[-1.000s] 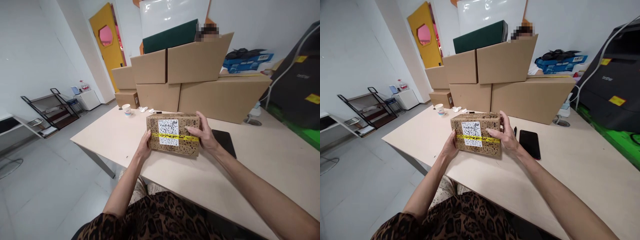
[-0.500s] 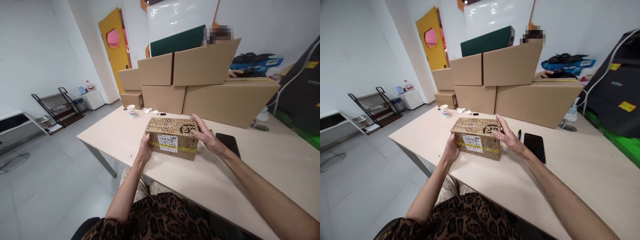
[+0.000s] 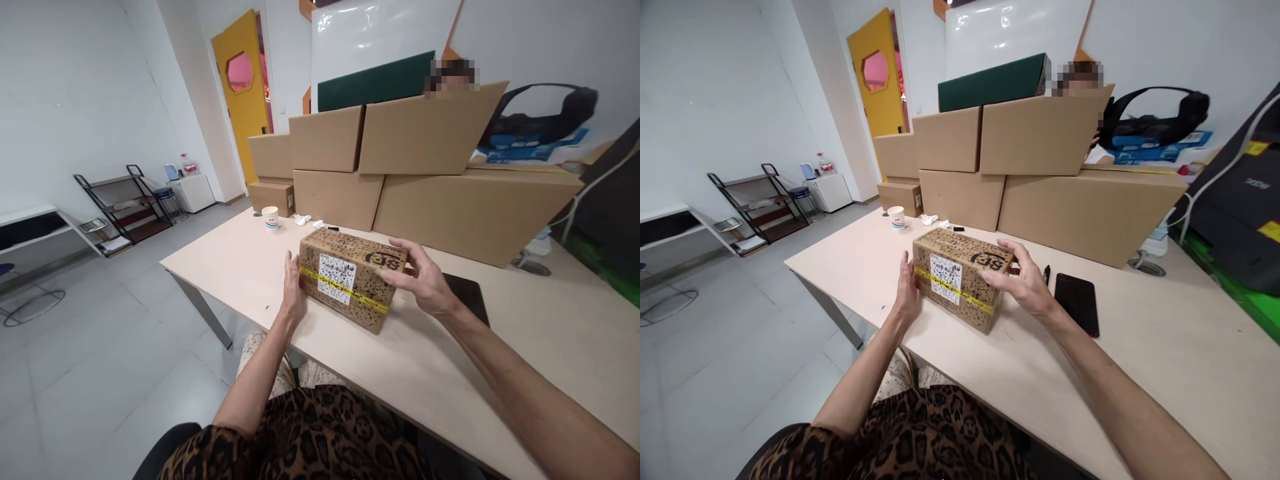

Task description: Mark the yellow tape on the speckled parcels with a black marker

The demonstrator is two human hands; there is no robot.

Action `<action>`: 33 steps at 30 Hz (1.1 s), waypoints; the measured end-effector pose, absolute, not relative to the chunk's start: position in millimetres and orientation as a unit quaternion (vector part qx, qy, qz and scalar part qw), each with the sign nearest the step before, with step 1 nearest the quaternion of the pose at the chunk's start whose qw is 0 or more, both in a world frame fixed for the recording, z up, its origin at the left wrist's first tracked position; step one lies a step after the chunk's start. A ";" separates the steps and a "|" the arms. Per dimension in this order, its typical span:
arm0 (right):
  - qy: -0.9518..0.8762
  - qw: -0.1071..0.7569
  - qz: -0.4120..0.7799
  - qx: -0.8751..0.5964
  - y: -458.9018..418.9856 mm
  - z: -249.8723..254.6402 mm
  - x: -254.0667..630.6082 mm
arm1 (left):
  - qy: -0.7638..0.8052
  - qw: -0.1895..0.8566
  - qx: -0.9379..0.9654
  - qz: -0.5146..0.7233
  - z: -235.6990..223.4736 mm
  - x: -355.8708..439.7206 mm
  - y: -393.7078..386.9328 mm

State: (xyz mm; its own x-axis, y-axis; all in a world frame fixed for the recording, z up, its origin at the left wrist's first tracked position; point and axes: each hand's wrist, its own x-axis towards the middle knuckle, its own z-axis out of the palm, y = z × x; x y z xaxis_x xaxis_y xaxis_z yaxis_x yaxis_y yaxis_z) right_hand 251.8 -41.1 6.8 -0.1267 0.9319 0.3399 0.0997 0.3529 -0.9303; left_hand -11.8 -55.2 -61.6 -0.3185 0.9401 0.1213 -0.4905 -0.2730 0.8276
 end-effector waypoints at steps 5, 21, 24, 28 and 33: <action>-0.417 0.631 0.531 -0.382 -35.2 -10.9 232.3 | 0.380 0.530 0.303 0.694 -62.3 -9.7 -58.7; -0.440 0.548 0.603 -0.378 -42.9 1.2 237.0 | 0.200 0.652 0.456 0.572 -48.4 -10.3 -75.1; -0.385 0.615 0.600 -0.337 -38.6 4.5 235.0 | 0.229 0.663 0.422 0.573 -49.4 -9.2 -73.3; -0.291 0.712 0.579 -0.272 -34.5 0.9 221.0 | 0.253 0.675 0.369 0.587 -50.2 -9.4 -69.2; -0.300 0.682 0.596 -0.299 -46.5 -13.1 199.5 | 0.257 0.695 0.379 0.554 -53.4 -6.8 -68.4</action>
State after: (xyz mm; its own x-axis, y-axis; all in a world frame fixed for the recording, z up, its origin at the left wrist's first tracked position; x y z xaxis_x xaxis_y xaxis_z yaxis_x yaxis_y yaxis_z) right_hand 199.5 -46.5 -13.1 0.1093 0.9926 0.0525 -0.6336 0.1103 -0.7658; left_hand -6.8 -68.4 -53.4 0.2541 0.9651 0.0628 -0.5751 0.0986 0.8121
